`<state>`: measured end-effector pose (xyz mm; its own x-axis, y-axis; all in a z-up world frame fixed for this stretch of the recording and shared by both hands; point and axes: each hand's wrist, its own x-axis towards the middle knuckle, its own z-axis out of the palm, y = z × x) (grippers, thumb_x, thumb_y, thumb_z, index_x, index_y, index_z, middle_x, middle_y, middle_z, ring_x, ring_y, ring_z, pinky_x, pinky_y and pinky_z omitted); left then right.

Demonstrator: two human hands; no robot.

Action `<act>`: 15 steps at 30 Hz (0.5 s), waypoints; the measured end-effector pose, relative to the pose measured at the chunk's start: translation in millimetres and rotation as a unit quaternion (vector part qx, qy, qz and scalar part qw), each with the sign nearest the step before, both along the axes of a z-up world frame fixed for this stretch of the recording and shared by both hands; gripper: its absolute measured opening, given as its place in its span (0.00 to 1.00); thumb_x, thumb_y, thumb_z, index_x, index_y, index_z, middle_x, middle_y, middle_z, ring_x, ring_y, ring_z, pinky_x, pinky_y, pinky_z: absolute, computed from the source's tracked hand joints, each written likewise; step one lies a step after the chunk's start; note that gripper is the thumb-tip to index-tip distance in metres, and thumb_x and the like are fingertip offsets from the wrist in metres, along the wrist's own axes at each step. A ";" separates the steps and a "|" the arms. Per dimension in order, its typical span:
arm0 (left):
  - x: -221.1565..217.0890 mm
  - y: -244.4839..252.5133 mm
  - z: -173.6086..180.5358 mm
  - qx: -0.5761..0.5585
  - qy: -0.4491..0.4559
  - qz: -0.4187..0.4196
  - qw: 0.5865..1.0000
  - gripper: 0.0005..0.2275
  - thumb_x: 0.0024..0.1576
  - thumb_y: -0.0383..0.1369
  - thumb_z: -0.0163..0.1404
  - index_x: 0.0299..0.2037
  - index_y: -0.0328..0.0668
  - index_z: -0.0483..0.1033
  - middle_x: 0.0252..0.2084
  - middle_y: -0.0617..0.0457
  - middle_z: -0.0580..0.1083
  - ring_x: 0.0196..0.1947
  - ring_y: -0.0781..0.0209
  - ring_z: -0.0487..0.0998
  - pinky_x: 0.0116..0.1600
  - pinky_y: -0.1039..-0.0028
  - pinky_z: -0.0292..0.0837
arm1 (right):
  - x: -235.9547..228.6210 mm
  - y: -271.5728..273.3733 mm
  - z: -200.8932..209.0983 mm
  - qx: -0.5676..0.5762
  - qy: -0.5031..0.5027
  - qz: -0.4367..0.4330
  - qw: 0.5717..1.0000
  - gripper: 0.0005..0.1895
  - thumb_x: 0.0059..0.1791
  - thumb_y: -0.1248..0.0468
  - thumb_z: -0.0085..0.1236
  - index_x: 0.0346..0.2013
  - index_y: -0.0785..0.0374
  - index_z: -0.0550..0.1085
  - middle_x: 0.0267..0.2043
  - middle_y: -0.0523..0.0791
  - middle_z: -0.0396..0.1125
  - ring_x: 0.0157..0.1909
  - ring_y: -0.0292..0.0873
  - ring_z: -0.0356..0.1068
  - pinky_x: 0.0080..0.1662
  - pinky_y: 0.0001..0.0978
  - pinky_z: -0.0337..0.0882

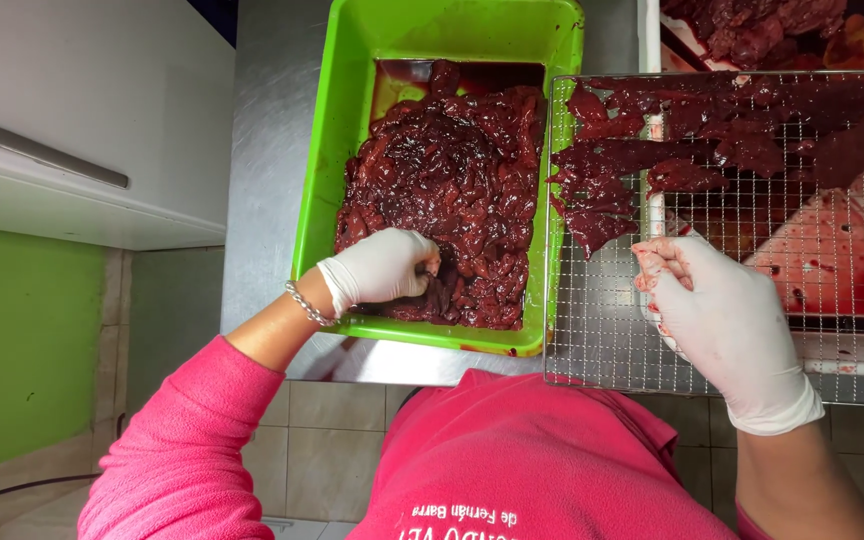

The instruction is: Arrange thinly sliced marinated meat or organs onto a drying rack.

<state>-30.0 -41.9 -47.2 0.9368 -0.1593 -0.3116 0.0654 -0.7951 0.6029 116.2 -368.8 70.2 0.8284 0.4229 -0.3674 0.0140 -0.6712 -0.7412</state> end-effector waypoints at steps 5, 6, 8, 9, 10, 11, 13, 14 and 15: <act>1.0 8.1 27.9 -0.141 0.046 0.124 0.981 0.07 0.50 0.29 0.60 0.34 0.39 0.76 0.28 0.54 0.76 0.31 0.65 0.76 0.43 0.74 0.74 | 1.2 0.6 -4.0 -0.002 -0.061 0.045 0.997 0.13 0.54 0.61 0.55 0.49 0.64 0.78 0.35 0.45 0.76 0.32 0.36 0.74 0.36 0.30 0.72; 1.6 9.2 34.5 -0.172 0.058 0.156 0.971 0.07 0.50 0.29 0.61 0.32 0.38 0.75 0.28 0.57 0.74 0.30 0.70 0.72 0.42 0.77 0.73 | 1.3 1.4 -4.4 -0.008 -0.083 0.063 0.994 0.13 0.54 0.61 0.55 0.49 0.64 0.78 0.36 0.46 0.76 0.35 0.37 0.76 0.39 0.30 0.73; 2.2 13.4 36.7 -0.245 0.040 0.172 0.953 0.07 0.52 0.27 0.61 0.32 0.39 0.73 0.30 0.60 0.73 0.32 0.73 0.71 0.43 0.80 0.73 | 0.4 3.8 -5.9 -0.003 -0.084 0.072 0.994 0.13 0.53 0.61 0.55 0.49 0.64 0.78 0.38 0.47 0.76 0.37 0.37 0.77 0.40 0.30 0.74; 3.1 15.6 37.9 -0.316 0.024 0.185 0.930 0.08 0.54 0.26 0.60 0.32 0.40 0.71 0.32 0.64 0.72 0.34 0.76 0.71 0.44 0.82 0.73 | 0.0 4.8 -6.3 0.000 -0.084 0.079 0.993 0.13 0.53 0.62 0.55 0.49 0.64 0.78 0.39 0.47 0.75 0.38 0.38 0.77 0.42 0.30 0.74; 4.3 16.2 40.0 -0.316 0.022 0.185 0.930 0.08 0.54 0.26 0.60 0.32 0.40 0.71 0.32 0.64 0.72 0.34 0.76 0.71 0.44 0.82 0.73 | -0.5 6.8 -6.8 0.001 -0.086 0.079 0.993 0.13 0.53 0.62 0.55 0.49 0.64 0.78 0.39 0.47 0.75 0.38 0.38 0.77 0.42 0.30 0.74; 6.6 17.0 42.2 -0.348 0.016 0.211 0.913 0.09 0.56 0.24 0.60 0.33 0.40 0.70 0.33 0.63 0.70 0.35 0.76 0.69 0.44 0.82 0.71 | -0.9 8.4 -7.2 0.009 -0.077 0.081 0.994 0.13 0.53 0.62 0.55 0.49 0.64 0.78 0.40 0.47 0.76 0.40 0.37 0.78 0.43 0.29 0.75; 13.6 14.5 50.6 -0.379 0.007 0.234 0.895 0.10 0.59 0.22 0.59 0.35 0.39 0.68 0.34 0.63 0.67 0.35 0.75 0.68 0.43 0.82 0.70 | -2.0 13.9 -5.6 0.017 -0.072 0.080 0.994 0.14 0.52 0.62 0.55 0.49 0.64 0.78 0.40 0.47 0.77 0.41 0.36 0.78 0.44 0.29 0.75; 18.3 11.1 56.7 -0.428 0.010 0.255 0.867 0.08 0.59 0.22 0.58 0.36 0.39 0.69 0.34 0.61 0.70 0.35 0.73 0.73 0.44 0.81 0.73 | -2.6 17.7 -3.6 0.020 -0.065 0.093 0.993 0.14 0.52 0.61 0.55 0.50 0.63 0.78 0.41 0.46 0.78 0.41 0.36 0.79 0.45 0.28 0.76; 23.8 7.2 62.5 -0.475 0.014 0.274 0.836 0.07 0.59 0.22 0.57 0.38 0.39 0.69 0.34 0.60 0.73 0.36 0.71 0.78 0.45 0.80 0.77 | -3.3 20.7 -1.4 0.022 -0.058 0.105 0.992 0.15 0.51 0.61 0.56 0.51 0.63 0.78 0.42 0.46 0.79 0.42 0.35 0.79 0.46 0.28 0.76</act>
